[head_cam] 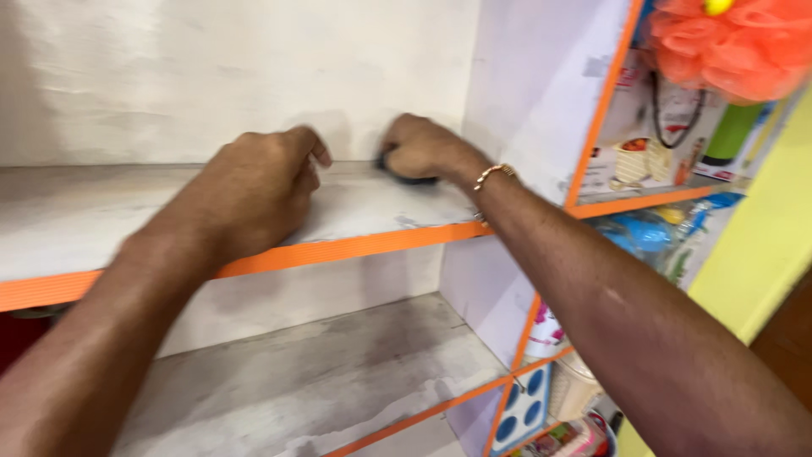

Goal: The person wipes the interior surfaces of a white shelving unit with orange trim using a dark cloth. They clean the back panel, side walls, and shelf edges in a repetitive manner, moving across different sections of the unit.

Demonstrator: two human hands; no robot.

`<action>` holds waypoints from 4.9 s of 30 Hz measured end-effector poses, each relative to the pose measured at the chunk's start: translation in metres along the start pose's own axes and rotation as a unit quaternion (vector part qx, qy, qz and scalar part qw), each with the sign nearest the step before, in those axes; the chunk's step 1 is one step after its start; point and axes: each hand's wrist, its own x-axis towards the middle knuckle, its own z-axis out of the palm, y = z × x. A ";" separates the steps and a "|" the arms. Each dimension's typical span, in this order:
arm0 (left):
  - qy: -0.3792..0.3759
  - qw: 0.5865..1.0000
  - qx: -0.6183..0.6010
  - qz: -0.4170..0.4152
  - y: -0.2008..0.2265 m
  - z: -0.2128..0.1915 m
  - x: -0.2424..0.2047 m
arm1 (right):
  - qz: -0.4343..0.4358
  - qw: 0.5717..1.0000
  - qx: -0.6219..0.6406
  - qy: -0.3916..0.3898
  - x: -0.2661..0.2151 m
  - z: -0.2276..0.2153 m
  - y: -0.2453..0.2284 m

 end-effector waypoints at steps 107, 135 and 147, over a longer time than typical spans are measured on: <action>0.212 0.968 -0.021 0.130 0.072 0.052 -0.062 | -0.126 0.882 0.075 0.448 -0.229 0.064 -0.019; 0.259 0.957 0.089 0.090 0.121 0.103 -0.046 | -0.079 0.844 0.234 0.476 -0.218 0.057 0.019; 0.189 0.980 -0.044 -0.036 0.068 -0.009 -0.105 | -0.133 0.812 0.287 0.490 -0.215 0.093 -0.099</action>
